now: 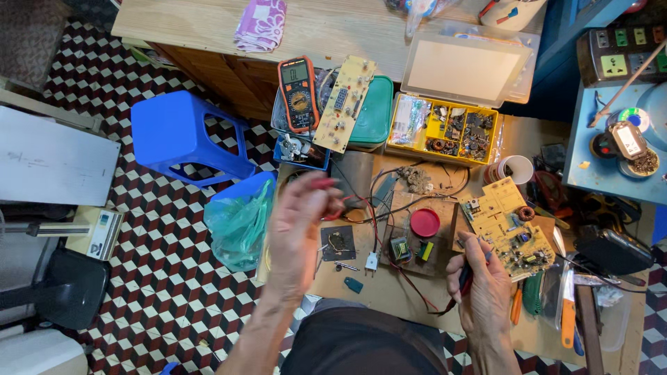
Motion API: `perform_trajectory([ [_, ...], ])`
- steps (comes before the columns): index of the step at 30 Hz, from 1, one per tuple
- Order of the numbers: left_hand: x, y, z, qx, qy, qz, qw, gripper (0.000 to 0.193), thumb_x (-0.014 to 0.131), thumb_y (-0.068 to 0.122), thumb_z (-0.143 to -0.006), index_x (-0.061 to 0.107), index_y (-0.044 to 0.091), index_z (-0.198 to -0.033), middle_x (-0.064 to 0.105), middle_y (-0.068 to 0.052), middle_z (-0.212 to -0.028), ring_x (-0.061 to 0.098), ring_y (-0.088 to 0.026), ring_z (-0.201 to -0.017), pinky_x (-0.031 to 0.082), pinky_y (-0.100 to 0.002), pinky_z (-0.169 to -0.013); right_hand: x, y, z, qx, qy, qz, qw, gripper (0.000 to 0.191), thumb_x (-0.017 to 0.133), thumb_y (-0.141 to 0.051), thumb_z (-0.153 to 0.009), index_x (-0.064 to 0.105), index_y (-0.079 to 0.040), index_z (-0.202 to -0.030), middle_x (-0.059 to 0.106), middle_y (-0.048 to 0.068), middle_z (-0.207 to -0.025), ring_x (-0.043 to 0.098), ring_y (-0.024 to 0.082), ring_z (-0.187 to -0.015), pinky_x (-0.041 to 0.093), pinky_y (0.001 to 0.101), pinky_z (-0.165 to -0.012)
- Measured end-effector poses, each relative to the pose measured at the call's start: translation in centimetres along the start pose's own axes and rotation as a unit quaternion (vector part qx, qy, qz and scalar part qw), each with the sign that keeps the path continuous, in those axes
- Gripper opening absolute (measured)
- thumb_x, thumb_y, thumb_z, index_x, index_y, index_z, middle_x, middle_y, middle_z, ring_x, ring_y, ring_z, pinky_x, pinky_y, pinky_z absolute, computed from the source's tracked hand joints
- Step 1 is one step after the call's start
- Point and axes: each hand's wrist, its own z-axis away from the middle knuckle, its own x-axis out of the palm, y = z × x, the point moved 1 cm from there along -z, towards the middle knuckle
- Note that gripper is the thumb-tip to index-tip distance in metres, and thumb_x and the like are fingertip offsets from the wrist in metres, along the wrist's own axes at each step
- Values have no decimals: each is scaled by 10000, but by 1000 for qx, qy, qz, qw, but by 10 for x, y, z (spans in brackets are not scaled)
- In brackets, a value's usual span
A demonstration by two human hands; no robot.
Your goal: The person uses a multimeter to test a small electronic component and a circuit board. They connect the multimeter probes to the component and board, observe the readings, and adjust the multimeter dial. The person handles the component and board repeatedly while checking continuity or voltage.
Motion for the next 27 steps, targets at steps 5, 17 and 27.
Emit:
perform_trajectory([
  [5,-25,75,13,112,59,22,992,348,587,128,-1080,593,39,-1416,713,-120,-1201,693,-193,-1060,558,-357,-1008,10,-3,8,-16,-4,22,1000,385,571,-217,-1034,541,-35,-1373,666,106,-893,542,83,-626,407,220,-459],
  [17,-20,-31,20,-223,-30,87,970,282,681,205,-995,687,30,-1215,725,-57,-1046,615,-78,-821,508,-240,-746,74,-21,65,-14,-51,120,991,217,585,-201,-1005,676,-26,-1098,640,61,-760,451,63,-480,326,214,-387],
  [27,-22,-53,28,-393,-68,295,868,257,660,229,-1023,680,36,-1191,680,-50,-977,568,-107,-793,476,-235,-686,100,-20,70,-65,-55,165,983,114,678,-143,-969,704,-43,-1016,580,-28,-698,469,31,-549,348,200,-462],
])
